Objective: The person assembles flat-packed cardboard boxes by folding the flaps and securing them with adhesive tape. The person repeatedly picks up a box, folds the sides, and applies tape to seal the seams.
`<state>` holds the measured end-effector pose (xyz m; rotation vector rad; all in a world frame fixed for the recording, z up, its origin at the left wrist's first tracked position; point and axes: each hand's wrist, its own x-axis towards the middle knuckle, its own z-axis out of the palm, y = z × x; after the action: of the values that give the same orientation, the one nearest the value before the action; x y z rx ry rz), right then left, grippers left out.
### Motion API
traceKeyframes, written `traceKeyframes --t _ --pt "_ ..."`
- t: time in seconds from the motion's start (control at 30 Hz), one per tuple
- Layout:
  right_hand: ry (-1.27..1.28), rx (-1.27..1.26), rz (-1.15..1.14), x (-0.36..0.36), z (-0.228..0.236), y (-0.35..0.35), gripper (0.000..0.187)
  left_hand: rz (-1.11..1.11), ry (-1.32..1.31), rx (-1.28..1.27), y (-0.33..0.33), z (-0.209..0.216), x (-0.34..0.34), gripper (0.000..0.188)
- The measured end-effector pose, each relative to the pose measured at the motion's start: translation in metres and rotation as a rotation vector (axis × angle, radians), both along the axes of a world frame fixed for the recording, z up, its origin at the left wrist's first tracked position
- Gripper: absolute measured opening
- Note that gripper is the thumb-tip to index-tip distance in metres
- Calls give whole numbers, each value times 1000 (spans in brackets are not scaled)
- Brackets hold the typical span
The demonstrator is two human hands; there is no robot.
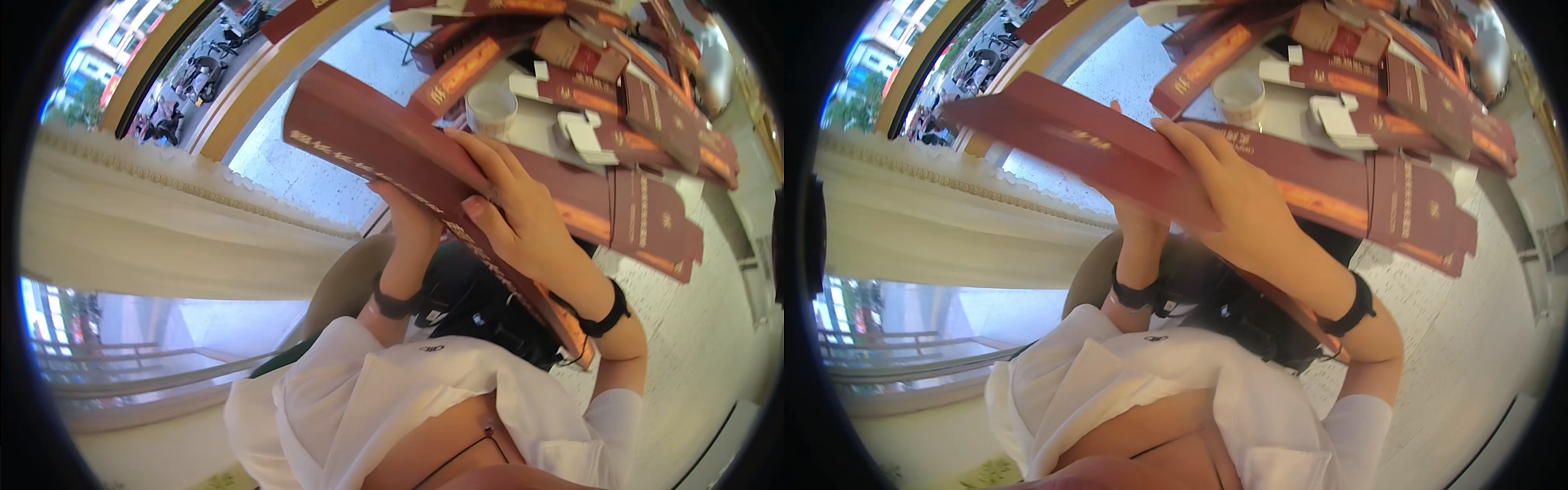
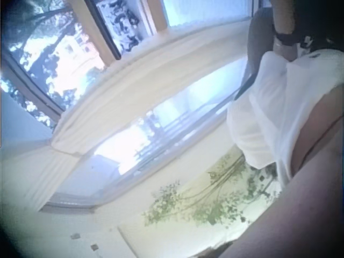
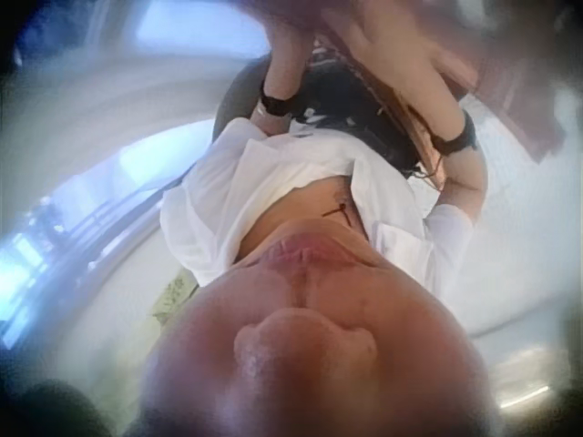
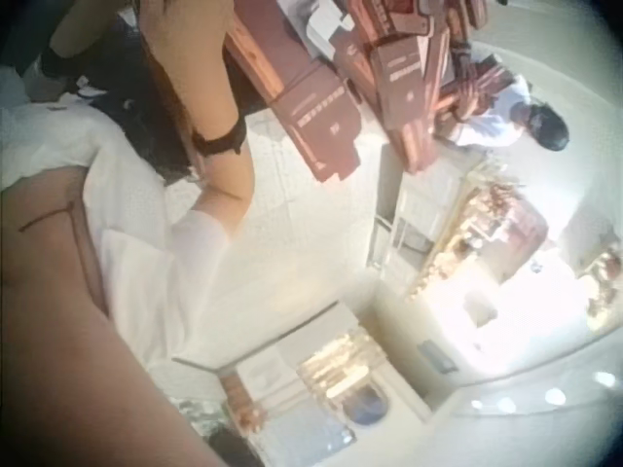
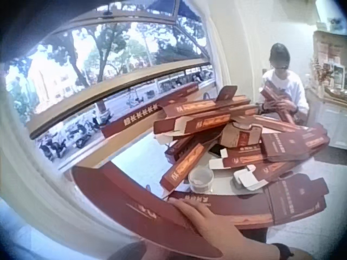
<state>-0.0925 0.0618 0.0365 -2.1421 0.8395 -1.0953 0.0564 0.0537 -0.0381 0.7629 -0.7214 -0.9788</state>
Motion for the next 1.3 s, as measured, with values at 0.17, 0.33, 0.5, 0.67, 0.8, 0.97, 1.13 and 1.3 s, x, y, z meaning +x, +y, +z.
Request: traceKeyframes --t 0.17,0.33,0.5,0.67,0.8,0.97,1.13,1.3 --pt "-80 -67 -100 5 -2 -4 37 -86 -206 -99 9 5 3 85" --pt "-249 160 -42 -4 -25 -8 37 -192 -356 -244 18 3 13 82" --pt "-457 565 -68 -6 -21 12 37 -52 -236 -333 14 3 5 82" --pt "-92 -48 10 -10 -46 1 33 -381 -94 -632 -1 -15 8 91" --pt "-256 221 -106 -9 -48 4 29 -391 -307 -509 14 -14 11 94" --pt "-119 169 -79 -15 -43 4 33 -201 -508 -436 23 3 7 69" --pt "-272 63 -115 -3 -48 4 32 -246 -535 -501 21 3 10 68" --pt "-633 456 -195 -17 -49 7 45 -110 -376 -428 16 5 7 79"
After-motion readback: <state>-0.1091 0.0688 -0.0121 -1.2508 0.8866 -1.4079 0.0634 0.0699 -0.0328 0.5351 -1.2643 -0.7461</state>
